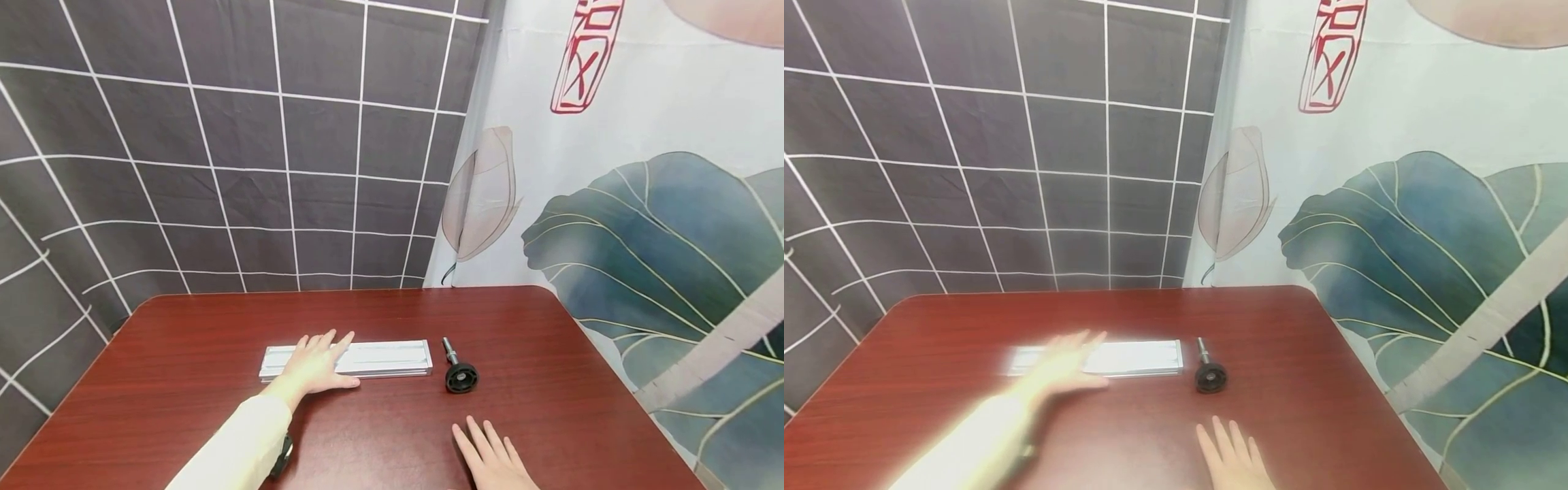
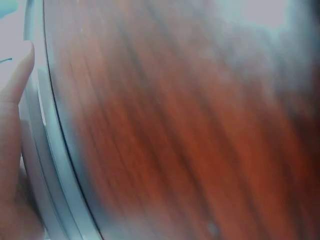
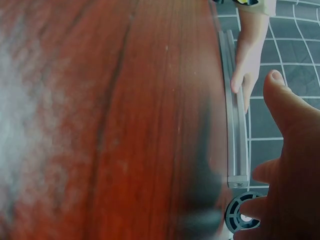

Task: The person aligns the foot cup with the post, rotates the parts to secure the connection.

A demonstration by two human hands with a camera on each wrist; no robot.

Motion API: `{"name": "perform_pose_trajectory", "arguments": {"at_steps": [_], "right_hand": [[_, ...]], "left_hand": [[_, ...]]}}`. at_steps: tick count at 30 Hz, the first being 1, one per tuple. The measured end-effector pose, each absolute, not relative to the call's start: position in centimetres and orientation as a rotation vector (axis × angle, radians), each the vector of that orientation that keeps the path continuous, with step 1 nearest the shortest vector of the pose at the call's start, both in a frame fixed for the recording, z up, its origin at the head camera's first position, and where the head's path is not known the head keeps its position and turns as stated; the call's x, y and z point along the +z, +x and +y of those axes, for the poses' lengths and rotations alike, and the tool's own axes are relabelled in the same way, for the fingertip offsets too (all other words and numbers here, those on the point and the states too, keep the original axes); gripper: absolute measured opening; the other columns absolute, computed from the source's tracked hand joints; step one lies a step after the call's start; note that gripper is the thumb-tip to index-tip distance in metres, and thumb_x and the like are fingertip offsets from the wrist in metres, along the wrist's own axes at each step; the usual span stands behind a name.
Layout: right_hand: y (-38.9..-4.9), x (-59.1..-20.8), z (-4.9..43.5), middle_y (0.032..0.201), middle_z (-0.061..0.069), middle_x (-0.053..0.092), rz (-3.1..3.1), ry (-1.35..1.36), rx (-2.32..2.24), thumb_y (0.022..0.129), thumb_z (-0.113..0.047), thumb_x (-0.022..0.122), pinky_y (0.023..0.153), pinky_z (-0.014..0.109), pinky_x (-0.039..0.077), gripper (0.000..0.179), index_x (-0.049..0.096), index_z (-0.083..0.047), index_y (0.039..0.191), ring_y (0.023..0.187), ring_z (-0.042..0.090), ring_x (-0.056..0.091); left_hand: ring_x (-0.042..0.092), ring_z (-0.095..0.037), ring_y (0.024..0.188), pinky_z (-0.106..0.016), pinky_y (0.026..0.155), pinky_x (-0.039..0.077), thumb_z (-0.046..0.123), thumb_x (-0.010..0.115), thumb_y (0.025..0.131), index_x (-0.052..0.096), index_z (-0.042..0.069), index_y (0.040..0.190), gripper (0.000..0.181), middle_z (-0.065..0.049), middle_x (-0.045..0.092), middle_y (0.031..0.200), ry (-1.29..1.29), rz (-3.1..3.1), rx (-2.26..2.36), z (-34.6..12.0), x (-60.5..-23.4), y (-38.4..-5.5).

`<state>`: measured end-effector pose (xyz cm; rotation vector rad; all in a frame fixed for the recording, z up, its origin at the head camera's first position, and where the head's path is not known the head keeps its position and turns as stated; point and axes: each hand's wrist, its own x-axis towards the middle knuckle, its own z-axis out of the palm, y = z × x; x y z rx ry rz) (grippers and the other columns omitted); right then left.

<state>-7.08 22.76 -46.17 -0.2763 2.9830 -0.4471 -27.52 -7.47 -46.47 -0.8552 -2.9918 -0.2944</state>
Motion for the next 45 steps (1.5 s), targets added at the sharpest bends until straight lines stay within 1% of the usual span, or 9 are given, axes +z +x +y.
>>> {"name": "perform_pose_trajectory", "arguments": {"at_steps": [6, 13, 17, 22, 25, 29, 32, 37, 45], "right_hand": [[-7.1, -46.3, 22.7, 0.142, 0.018, 0.04, 3.011, -0.267, -0.461, 0.076, -0.075, 0.049, 0.094, 0.066, 0.026, 0.091, 0.045, -0.007, 0.137, 0.128, 0.043, 0.034], [-7.3, -46.5, 22.7, 0.142, 0.018, 0.04, 2.98, -0.231, -0.504, 0.08, -0.072, 0.047, 0.095, 0.067, 0.025, 0.086, 0.045, -0.008, 0.137, 0.129, 0.044, 0.033], [-7.4, -46.7, 22.8, 0.143, 0.018, 0.038, 2.942, -0.232, -0.506, 0.077, -0.075, 0.046, 0.095, 0.067, 0.025, 0.092, 0.043, -0.008, 0.139, 0.129, 0.045, 0.032], [-7.4, -47.1, 22.8, 0.143, 0.019, 0.037, 2.908, -0.227, -0.495, 0.073, -0.078, 0.047, 0.094, 0.068, 0.025, 0.097, 0.041, -0.008, 0.14, 0.129, 0.045, 0.031], [-7.4, -47.1, 22.8, 0.143, 0.019, 0.037, 2.911, -0.225, -0.499, 0.073, -0.078, 0.047, 0.095, 0.067, 0.025, 0.097, 0.041, -0.008, 0.14, 0.129, 0.045, 0.031], [-7.5, -47.0, 22.8, 0.143, 0.019, 0.038, 2.916, -0.212, -0.525, 0.077, -0.074, 0.046, 0.095, 0.067, 0.025, 0.092, 0.042, -0.007, 0.139, 0.129, 0.045, 0.032], [-7.8, -46.9, 22.9, 0.143, 0.019, 0.038, 2.885, -0.191, -0.542, 0.08, -0.072, 0.046, 0.094, 0.068, 0.024, 0.088, 0.042, -0.007, 0.139, 0.129, 0.046, 0.031], [-8.2, -46.8, 22.9, 0.142, 0.02, 0.038, 2.868, -0.188, -0.543, 0.079, -0.073, 0.047, 0.093, 0.069, 0.025, 0.09, 0.043, -0.006, 0.138, 0.128, 0.048, 0.032], [-7.9, -47.1, 22.9, 0.139, 0.021, 0.042, 2.973, -0.25, -0.558, 0.079, -0.069, 0.05, 0.093, 0.067, 0.027, 0.087, 0.046, -0.004, 0.135, 0.126, 0.048, 0.035]], "left_hand": [[0.048, -0.028, 0.111, -0.05, 0.091, 0.033, 0.074, 0.06, 0.067, 0.038, 0.024, 0.144, 0.094, -0.008, 0.053, 0.123, -0.856, -2.934, -0.235, -7.2, -46.5, -27.4], [0.049, -0.023, 0.1, -0.043, 0.081, 0.035, 0.07, 0.065, 0.067, 0.051, 0.024, 0.133, 0.081, -0.003, 0.053, 0.106, -0.848, -2.897, -0.245, -7.0, -46.4, -27.5], [0.048, -0.023, 0.098, -0.043, 0.079, 0.035, 0.069, 0.068, 0.065, 0.056, 0.023, 0.125, 0.077, -0.002, 0.052, 0.103, -0.829, -2.898, -0.275, -7.0, -46.5, -27.4], [0.046, -0.022, 0.096, -0.042, 0.079, 0.035, 0.069, 0.069, 0.062, 0.058, 0.021, 0.12, 0.076, -0.001, 0.049, 0.097, -0.795, -2.911, -0.28, -7.0, -46.5, -27.2], [0.046, -0.024, 0.094, -0.042, 0.078, 0.036, 0.068, 0.07, 0.061, 0.058, 0.017, 0.117, 0.076, -0.002, 0.049, 0.095, -0.794, -2.899, -0.284, -6.8, -46.3, -27.0], [0.047, -0.025, 0.093, -0.042, 0.077, 0.037, 0.069, 0.069, 0.062, 0.059, 0.014, 0.113, 0.075, -0.003, 0.049, 0.094, -0.816, -2.862, -0.274, -6.7, -46.4, -27.1], [0.047, -0.024, 0.092, -0.04, 0.077, 0.037, 0.07, 0.068, 0.062, 0.06, 0.015, 0.112, 0.075, -0.001, 0.05, 0.096, -0.823, -2.839, -0.253, -6.7, -46.8, -27.5], [0.049, -0.021, 0.093, -0.038, 0.076, 0.038, 0.072, 0.067, 0.06, 0.062, 0.016, 0.11, 0.075, 0.002, 0.053, 0.097, -0.817, -2.825, -0.227, -7.0, -47.3, -28.1], [0.052, -0.021, 0.091, -0.038, 0.073, 0.04, 0.071, 0.07, 0.058, 0.063, 0.014, 0.103, 0.073, 0.002, 0.055, 0.093, -0.831, -2.788, -0.245, -7.6, -47.2, -27.5]]}}
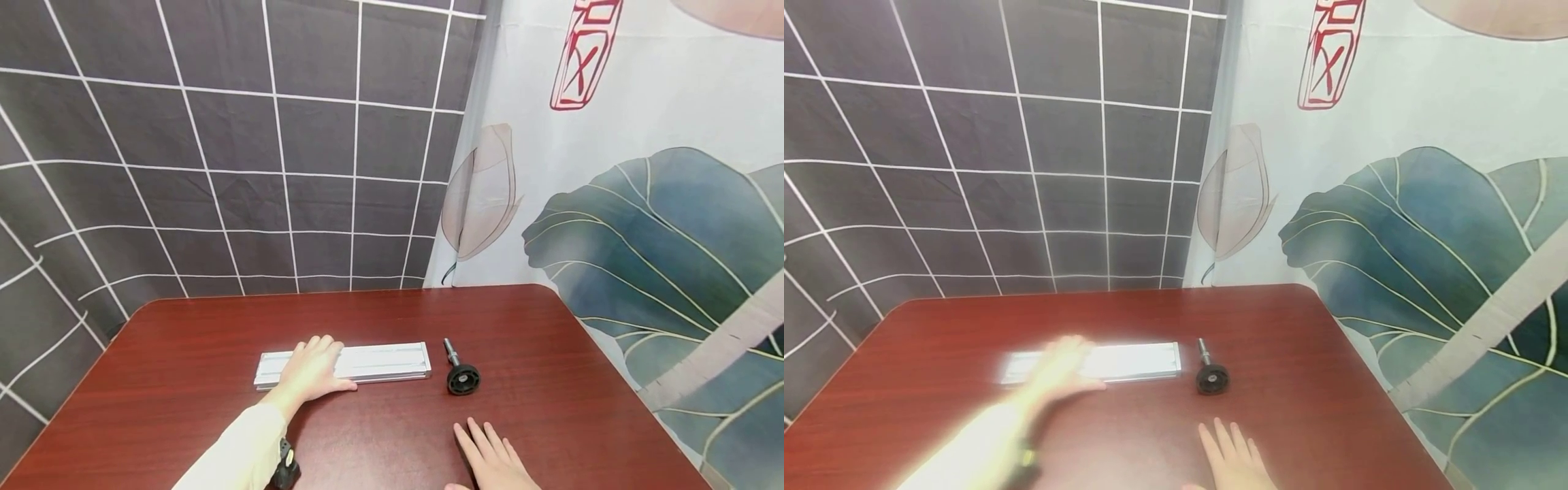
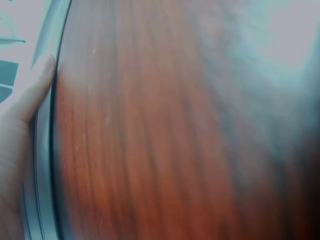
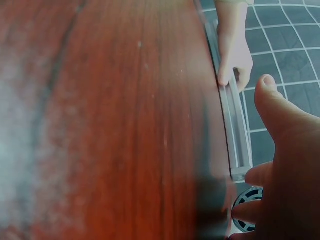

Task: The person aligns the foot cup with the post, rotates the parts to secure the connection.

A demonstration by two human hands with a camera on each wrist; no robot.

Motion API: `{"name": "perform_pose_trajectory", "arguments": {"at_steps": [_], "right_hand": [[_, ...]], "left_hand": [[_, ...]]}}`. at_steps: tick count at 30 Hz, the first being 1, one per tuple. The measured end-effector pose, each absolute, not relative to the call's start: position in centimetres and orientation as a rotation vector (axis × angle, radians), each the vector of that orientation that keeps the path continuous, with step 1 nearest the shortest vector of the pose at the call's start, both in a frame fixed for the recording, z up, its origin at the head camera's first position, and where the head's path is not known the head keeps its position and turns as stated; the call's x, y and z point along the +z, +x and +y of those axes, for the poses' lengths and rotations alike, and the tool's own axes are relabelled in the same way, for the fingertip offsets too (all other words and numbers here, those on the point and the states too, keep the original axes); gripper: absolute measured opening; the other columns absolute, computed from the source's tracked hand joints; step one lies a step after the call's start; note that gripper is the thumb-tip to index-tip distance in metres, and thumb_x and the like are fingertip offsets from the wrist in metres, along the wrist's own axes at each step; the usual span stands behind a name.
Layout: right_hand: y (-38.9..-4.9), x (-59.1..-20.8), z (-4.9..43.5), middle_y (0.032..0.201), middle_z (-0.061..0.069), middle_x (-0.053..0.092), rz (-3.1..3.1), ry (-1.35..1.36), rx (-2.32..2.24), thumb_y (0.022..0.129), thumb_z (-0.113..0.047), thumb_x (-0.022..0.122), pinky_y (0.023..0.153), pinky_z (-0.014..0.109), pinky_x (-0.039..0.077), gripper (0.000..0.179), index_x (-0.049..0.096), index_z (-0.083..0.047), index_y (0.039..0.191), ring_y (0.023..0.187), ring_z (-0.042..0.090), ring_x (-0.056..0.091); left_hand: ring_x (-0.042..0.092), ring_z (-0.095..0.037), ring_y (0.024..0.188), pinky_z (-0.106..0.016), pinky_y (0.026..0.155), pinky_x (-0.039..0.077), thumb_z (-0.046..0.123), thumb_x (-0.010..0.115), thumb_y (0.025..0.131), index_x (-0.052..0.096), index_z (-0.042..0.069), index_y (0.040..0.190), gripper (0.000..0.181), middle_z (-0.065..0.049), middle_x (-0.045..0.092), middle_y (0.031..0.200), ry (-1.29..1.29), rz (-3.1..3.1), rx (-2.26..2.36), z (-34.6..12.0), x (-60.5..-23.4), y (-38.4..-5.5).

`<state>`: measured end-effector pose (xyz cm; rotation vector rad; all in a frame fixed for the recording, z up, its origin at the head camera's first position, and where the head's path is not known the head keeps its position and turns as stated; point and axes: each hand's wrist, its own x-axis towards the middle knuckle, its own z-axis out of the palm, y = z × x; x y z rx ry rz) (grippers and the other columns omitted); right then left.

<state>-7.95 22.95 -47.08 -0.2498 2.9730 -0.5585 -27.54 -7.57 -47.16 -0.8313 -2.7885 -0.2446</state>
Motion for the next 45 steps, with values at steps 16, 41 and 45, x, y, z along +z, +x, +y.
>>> {"name": "perform_pose_trajectory", "arguments": {"at_steps": [16, 41, 45], "right_hand": [[-8.4, -46.5, 23.1, 0.14, 0.022, 0.04, 2.91, -0.246, -0.65, 0.079, -0.065, 0.056, 0.094, 0.07, 0.022, 0.086, 0.042, -0.004, 0.139, 0.128, 0.051, 0.029], [-9.2, -43.8, 23.7, 0.138, 0.014, 0.045, 3.101, -0.156, -0.778, 0.079, -0.052, 0.068, 0.097, 0.051, 0.038, 0.084, 0.039, -0.003, 0.14, 0.123, 0.032, 0.046], [-9.5, -44.0, 23.6, 0.135, 0.021, 0.046, 3.203, -0.094, -0.867, 0.079, -0.045, 0.07, 0.096, 0.053, 0.037, 0.084, 0.037, 0.003, 0.139, 0.122, 0.036, 0.045]], "left_hand": [[0.057, -0.019, 0.096, -0.036, 0.084, 0.046, 0.073, 0.067, 0.058, 0.064, 0.014, 0.112, 0.08, 0.0, 0.061, 0.102, -0.843, -2.597, -0.28, -9.8, -45.7, -24.1], [0.057, -0.016, 0.093, -0.035, 0.082, 0.047, 0.071, 0.068, 0.061, 0.064, 0.013, 0.105, 0.072, 0.003, 0.061, 0.098, -0.88, -2.47, -0.346, -12.0, -45.2, -19.5], [0.057, -0.017, 0.092, -0.036, 0.081, 0.047, 0.07, 0.069, 0.062, 0.064, 0.013, 0.105, 0.071, 0.002, 0.06, 0.097, -0.869, -2.463, -0.356, -12.5, -45.2, -19.2]]}}
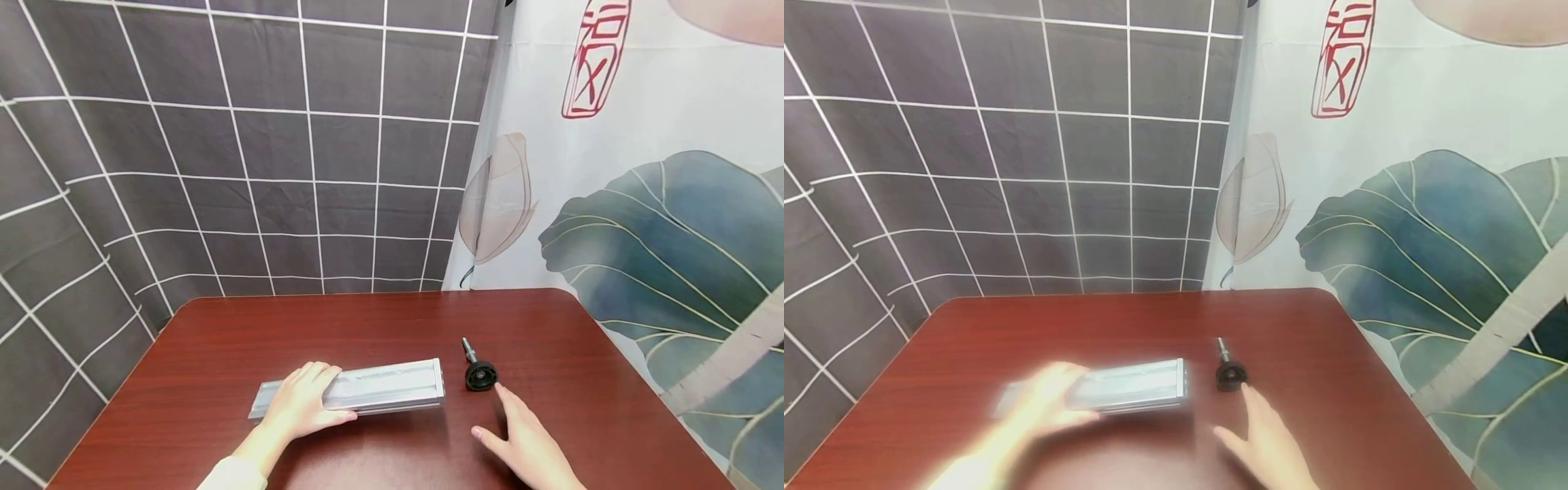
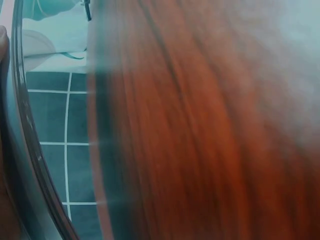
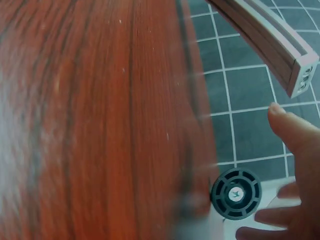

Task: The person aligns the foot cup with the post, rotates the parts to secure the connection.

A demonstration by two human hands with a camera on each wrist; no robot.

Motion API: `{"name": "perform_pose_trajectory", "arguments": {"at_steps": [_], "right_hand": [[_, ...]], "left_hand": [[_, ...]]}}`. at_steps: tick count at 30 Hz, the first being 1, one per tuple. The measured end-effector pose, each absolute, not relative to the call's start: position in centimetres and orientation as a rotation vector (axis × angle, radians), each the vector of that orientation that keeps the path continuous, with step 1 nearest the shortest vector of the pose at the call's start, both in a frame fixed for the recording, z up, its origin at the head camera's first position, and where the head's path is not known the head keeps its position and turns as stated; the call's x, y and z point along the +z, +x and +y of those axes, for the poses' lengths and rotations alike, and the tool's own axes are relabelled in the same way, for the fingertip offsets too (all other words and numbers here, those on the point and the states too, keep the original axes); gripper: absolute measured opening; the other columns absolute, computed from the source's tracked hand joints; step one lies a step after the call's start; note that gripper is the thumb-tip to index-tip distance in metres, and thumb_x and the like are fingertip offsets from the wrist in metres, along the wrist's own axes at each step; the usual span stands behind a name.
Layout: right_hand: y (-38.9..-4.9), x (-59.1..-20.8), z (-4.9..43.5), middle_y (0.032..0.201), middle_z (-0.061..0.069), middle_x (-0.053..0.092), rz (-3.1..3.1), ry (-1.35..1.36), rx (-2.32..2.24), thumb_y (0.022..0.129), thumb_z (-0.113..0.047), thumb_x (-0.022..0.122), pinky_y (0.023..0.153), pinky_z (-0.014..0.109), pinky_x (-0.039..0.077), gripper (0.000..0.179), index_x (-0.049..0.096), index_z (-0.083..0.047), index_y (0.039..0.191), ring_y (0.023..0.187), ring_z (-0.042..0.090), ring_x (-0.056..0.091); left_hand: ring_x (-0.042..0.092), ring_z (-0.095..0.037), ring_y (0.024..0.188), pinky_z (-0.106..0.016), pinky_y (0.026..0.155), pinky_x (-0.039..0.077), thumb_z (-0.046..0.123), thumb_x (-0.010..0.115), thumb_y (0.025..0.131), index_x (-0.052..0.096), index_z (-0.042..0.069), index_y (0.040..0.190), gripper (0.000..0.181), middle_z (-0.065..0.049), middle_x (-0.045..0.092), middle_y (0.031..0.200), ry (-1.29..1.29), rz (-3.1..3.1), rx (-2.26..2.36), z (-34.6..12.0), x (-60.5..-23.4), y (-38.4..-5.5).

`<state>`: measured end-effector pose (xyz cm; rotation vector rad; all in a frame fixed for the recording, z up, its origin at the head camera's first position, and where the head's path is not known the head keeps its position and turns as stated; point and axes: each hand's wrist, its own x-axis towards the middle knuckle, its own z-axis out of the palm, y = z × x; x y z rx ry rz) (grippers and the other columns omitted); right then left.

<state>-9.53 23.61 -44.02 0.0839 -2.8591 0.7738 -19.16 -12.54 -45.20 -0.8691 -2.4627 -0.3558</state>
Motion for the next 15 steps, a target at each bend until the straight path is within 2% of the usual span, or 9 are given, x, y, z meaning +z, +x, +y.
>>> {"name": "perform_pose_trajectory", "arguments": {"at_steps": [5, 10, 15], "right_hand": [[-10.2, -44.6, 23.9, 0.132, 0.034, 0.04, -2.763, -0.091, 0.859, 0.079, -0.045, 0.07, 0.096, 0.057, 0.034, 0.09, 0.03, 0.011, 0.137, 0.122, 0.045, 0.04], [-11.7, -45.0, 23.4, 0.132, 0.035, 0.037, -2.667, -0.246, 1.011, 0.079, -0.042, 0.072, 0.095, 0.055, 0.038, 0.094, 0.023, 0.011, 0.14, 0.117, 0.045, 0.045], [-12.7, -45.7, 22.8, 0.13, 0.036, 0.037, -2.597, -0.319, 1.099, 0.079, -0.038, 0.073, 0.093, 0.053, 0.04, 0.094, 0.023, 0.012, 0.14, 0.114, 0.046, 0.049]], "left_hand": [[0.056, -0.016, 0.092, -0.034, 0.081, 0.047, 0.07, 0.07, 0.059, 0.064, 0.015, 0.105, 0.071, 0.003, 0.06, 0.097, -0.869, -2.454, -0.363, -12.7, -45.4, -18.9], [0.056, -0.016, 0.092, -0.035, 0.081, 0.047, 0.069, 0.072, 0.058, 0.064, 0.016, 0.105, 0.071, 0.004, 0.06, 0.098, -0.856, -2.467, -0.36, -12.9, -45.0, -18.5], [0.057, -0.017, 0.091, -0.035, 0.08, 0.047, 0.068, 0.072, 0.058, 0.064, 0.015, 0.104, 0.07, 0.003, 0.06, 0.097, -0.884, -2.457, -0.349, -12.7, -44.5, -17.9]]}}
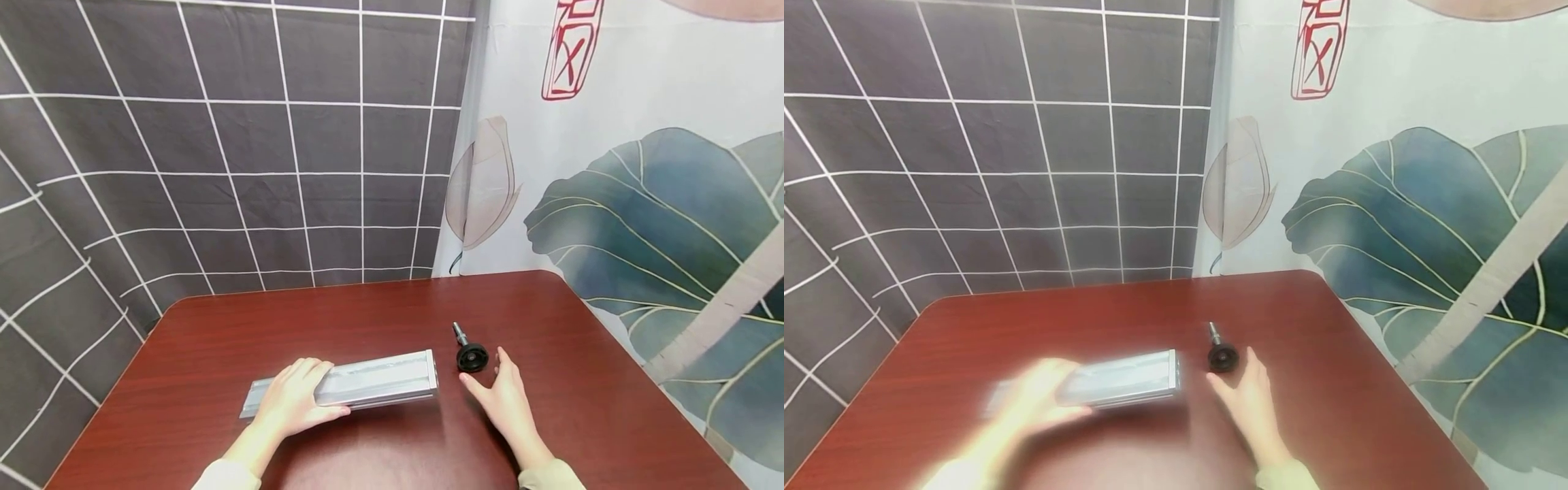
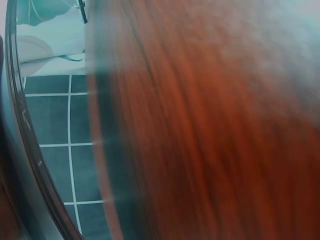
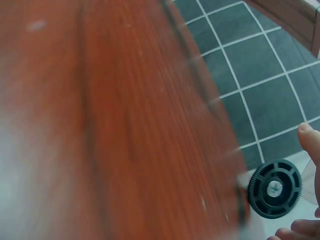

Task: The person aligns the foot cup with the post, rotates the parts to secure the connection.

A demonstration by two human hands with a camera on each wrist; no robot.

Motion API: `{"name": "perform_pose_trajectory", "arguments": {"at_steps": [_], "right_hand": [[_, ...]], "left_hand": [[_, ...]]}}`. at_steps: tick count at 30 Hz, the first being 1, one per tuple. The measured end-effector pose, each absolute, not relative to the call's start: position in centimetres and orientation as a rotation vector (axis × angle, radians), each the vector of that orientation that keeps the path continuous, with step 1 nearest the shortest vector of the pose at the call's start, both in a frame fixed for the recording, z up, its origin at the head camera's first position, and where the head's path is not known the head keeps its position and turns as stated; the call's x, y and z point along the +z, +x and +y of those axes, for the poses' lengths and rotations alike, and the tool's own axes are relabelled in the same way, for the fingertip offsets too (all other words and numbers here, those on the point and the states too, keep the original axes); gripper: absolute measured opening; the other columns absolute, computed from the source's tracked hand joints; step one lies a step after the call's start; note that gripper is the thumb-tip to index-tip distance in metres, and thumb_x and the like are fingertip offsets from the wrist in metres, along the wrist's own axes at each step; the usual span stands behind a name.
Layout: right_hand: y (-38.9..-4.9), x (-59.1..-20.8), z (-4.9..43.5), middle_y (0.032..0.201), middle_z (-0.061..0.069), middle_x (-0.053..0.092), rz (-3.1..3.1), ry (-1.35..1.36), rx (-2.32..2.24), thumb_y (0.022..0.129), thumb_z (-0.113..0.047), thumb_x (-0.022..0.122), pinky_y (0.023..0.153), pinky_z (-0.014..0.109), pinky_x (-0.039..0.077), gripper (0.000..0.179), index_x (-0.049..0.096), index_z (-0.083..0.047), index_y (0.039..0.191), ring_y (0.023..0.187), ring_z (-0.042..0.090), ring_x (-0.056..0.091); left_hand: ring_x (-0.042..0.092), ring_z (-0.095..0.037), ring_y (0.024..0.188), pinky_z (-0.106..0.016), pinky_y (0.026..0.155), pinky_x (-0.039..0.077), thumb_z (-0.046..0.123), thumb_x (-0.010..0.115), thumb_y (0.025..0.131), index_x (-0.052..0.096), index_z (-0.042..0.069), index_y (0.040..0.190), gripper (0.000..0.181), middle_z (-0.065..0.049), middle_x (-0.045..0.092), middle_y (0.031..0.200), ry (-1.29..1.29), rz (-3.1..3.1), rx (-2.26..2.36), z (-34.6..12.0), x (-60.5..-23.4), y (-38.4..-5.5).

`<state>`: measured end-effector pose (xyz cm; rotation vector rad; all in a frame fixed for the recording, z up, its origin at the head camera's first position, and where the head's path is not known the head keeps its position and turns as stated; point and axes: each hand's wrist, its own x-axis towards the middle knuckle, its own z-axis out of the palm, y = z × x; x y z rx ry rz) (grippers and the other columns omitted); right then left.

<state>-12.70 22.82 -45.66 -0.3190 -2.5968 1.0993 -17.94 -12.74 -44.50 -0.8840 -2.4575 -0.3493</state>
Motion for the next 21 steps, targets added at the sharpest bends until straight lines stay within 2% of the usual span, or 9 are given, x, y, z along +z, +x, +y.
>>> {"name": "perform_pose_trajectory", "arguments": {"at_steps": [5, 12, 21], "right_hand": [[-13.8, -46.3, 22.0, 0.127, 0.035, 0.041, -2.535, -0.341, 1.09, 0.076, -0.035, 0.075, 0.094, 0.052, 0.038, 0.092, 0.026, 0.014, 0.137, 0.112, 0.043, 0.049], [-14.9, -47.0, 21.0, 0.126, 0.038, 0.041, -2.489, -0.402, 1.079, 0.076, -0.035, 0.075, 0.097, 0.056, 0.032, 0.091, 0.027, 0.015, 0.136, 0.118, 0.05, 0.039], [-15.9, -47.5, 20.3, 0.124, 0.04, 0.041, -2.458, -0.442, 1.049, 0.074, -0.033, 0.077, 0.098, 0.058, 0.029, 0.091, 0.029, 0.016, 0.134, 0.114, 0.053, 0.037]], "left_hand": [[0.057, -0.018, 0.091, -0.035, 0.081, 0.047, 0.068, 0.071, 0.058, 0.064, 0.014, 0.104, 0.071, 0.003, 0.06, 0.097, -0.885, -2.472, -0.336, -12.8, -44.2, -17.6], [0.057, -0.017, 0.091, -0.035, 0.08, 0.047, 0.068, 0.072, 0.058, 0.064, 0.015, 0.105, 0.072, 0.002, 0.06, 0.098, -0.893, -2.468, -0.337, -13.1, -44.0, -17.4], [0.057, -0.017, 0.09, -0.035, 0.079, 0.048, 0.068, 0.072, 0.057, 0.065, 0.014, 0.106, 0.073, 0.002, 0.059, 0.098, -0.896, -2.442, -0.356, -13.3, -44.0, -17.0]]}}
